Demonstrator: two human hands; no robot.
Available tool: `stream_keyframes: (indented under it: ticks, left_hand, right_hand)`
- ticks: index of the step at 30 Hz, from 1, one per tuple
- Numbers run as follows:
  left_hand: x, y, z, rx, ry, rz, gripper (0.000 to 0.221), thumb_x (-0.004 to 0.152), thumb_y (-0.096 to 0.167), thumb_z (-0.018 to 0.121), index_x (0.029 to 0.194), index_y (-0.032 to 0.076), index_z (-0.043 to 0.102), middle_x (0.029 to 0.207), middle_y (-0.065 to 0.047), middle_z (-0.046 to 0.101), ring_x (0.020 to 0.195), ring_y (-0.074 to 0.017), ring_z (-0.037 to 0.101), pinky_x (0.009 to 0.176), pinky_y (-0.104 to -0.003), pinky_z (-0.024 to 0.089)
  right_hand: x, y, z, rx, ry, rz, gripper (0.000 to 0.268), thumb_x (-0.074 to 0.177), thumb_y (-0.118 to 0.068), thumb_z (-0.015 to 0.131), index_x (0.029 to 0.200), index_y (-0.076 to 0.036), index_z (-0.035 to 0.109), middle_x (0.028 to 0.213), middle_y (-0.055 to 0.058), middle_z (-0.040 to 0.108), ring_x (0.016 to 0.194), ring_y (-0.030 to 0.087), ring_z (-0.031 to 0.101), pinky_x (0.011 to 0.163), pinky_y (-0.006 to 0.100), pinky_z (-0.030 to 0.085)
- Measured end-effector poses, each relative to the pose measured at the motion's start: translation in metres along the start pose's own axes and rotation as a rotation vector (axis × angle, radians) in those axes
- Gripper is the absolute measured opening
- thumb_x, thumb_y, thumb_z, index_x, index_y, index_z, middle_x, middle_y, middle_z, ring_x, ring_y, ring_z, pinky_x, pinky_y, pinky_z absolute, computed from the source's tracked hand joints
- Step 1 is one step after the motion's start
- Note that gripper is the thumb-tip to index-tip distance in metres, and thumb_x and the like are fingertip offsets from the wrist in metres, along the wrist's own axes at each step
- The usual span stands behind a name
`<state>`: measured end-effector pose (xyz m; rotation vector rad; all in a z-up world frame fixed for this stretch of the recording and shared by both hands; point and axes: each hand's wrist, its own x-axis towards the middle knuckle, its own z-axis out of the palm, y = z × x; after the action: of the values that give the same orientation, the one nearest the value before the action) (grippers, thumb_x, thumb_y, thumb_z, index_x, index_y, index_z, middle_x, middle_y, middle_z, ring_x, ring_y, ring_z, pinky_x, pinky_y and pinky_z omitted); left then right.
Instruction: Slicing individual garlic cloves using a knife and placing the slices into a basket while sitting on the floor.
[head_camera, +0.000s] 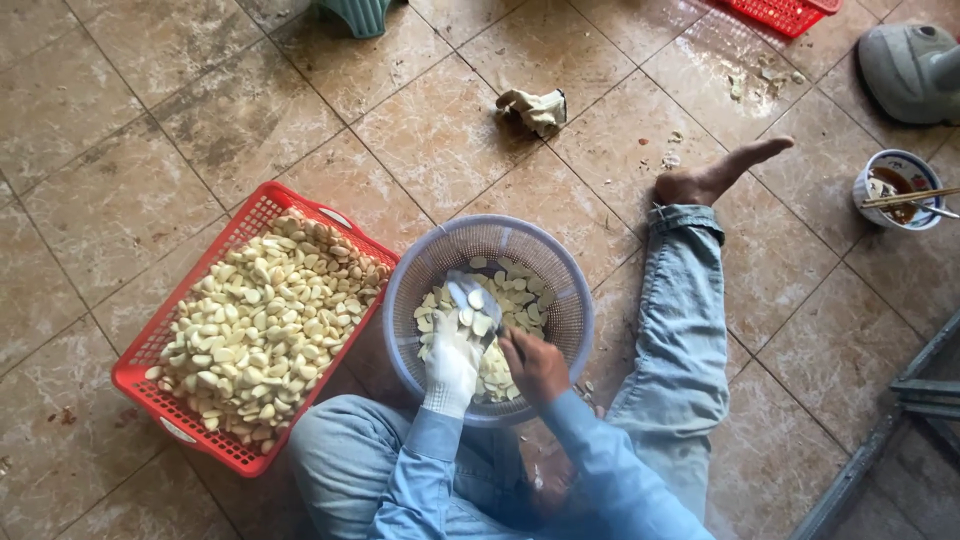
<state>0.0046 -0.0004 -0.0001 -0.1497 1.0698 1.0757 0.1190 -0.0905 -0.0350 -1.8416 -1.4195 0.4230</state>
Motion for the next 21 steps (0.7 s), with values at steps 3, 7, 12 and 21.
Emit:
stream_keyframes:
  ticks: [3, 7, 12, 21]
  left_hand:
    - [0.007, 0.008, -0.006, 0.020, 0.050, 0.022, 0.066, 0.099, 0.053, 0.059, 0.133, -0.004, 0.059, 0.125, -0.031, 0.065, 0.114, -0.0430, 0.067, 0.111, -0.060, 0.042]
    - [-0.023, 0.011, 0.016, 0.077, 0.004, 0.036, 0.055, 0.106, 0.050, 0.047, 0.123, 0.000, 0.061, 0.112, -0.024, 0.071, 0.100, -0.0351, 0.074, 0.075, -0.037, 0.064]
    - [-0.003, 0.005, 0.005, -0.098, -0.128, -0.127, 0.058, 0.110, 0.047, 0.034, 0.148, 0.004, 0.042, 0.139, -0.021, 0.054, 0.122, -0.0336, 0.053, 0.088, -0.037, 0.042]
    - [-0.051, 0.033, 0.052, 0.226, 0.127, -0.146, 0.074, 0.103, 0.056, 0.039, 0.160, 0.011, 0.026, 0.160, -0.023, 0.035, 0.146, -0.0325, 0.036, 0.112, -0.044, 0.036]
  right_hand:
    - [-0.024, -0.013, -0.009, 0.006, -0.055, -0.007, 0.022, 0.092, -0.030, 0.074, 0.108, -0.015, 0.078, 0.081, 0.011, 0.079, 0.073, 0.031, 0.078, 0.060, 0.042, 0.063]
    - [-0.027, 0.032, 0.019, -0.044, -0.023, -0.062, 0.022, 0.091, -0.026, 0.077, 0.107, -0.010, 0.078, 0.080, 0.015, 0.078, 0.072, 0.034, 0.077, 0.058, 0.044, 0.062]
    - [-0.004, 0.010, 0.003, -0.072, 0.002, -0.041, 0.022, 0.091, -0.028, 0.077, 0.106, -0.011, 0.078, 0.081, 0.016, 0.077, 0.074, 0.035, 0.076, 0.060, 0.046, 0.061]
    - [-0.008, 0.018, 0.004, -0.078, 0.009, -0.035, 0.026, 0.090, -0.029, 0.079, 0.108, -0.011, 0.078, 0.086, 0.015, 0.079, 0.076, 0.032, 0.077, 0.063, 0.043, 0.062]
